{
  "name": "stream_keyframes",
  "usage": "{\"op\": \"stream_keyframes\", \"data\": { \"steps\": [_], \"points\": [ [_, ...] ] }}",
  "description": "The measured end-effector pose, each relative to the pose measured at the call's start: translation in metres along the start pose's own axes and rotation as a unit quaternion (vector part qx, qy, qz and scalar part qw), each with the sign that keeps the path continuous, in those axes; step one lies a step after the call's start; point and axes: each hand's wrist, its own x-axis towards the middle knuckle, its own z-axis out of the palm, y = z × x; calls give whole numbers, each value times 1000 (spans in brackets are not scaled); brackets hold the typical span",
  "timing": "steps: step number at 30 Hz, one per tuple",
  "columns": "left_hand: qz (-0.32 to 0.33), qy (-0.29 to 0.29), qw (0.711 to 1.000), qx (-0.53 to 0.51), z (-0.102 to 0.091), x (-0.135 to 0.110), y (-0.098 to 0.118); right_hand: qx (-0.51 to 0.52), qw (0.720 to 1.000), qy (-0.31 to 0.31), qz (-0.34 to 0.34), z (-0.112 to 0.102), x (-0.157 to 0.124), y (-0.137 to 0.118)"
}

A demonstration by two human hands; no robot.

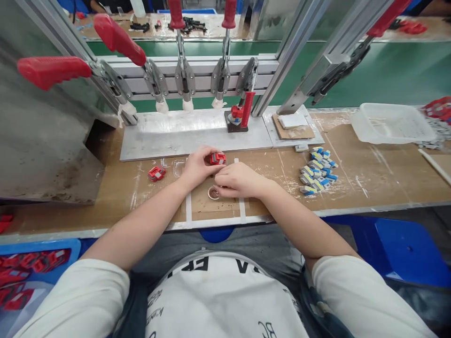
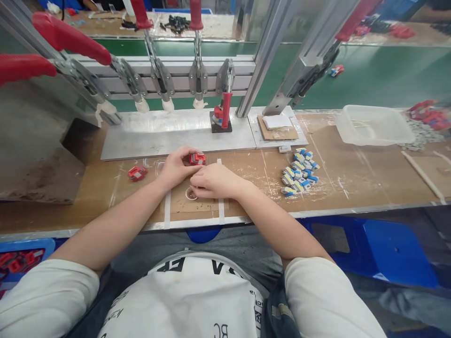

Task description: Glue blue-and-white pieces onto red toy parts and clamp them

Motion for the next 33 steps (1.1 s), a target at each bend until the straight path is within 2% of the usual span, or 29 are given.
{"op": "stream_keyframes", "data": {
  "steps": [2,5,10,12,14,16,21,26,33],
  "points": [
    [2,-3,999,-36,-1,0,-1,51,999,5,12,1,-1,2],
    [-6,-18,997,-78,-3,2,-4,119,991,63,25,5,-3,5],
    [-15,-36,996,-80,-4,4,-6,212,966,143,26,5,-9,14],
    [-19,-37,996,-77,-4,4,-6,228,942,232,86,2,-12,19],
    [-27,-39,996,-71,-4,4,-5,220,902,332,167,-1,-12,24],
    [-34,-41,996,-69,-4,4,-4,206,871,384,226,-2,-10,27],
    [-38,-40,996,-73,-3,5,-5,210,864,374,263,1,-1,29],
    [-41,-40,997,-60,-1,5,-7,203,875,353,264,4,0,31],
    [-30,-32,999,-26,0,4,-6,119,890,359,255,1,-3,33]
  ]
}}
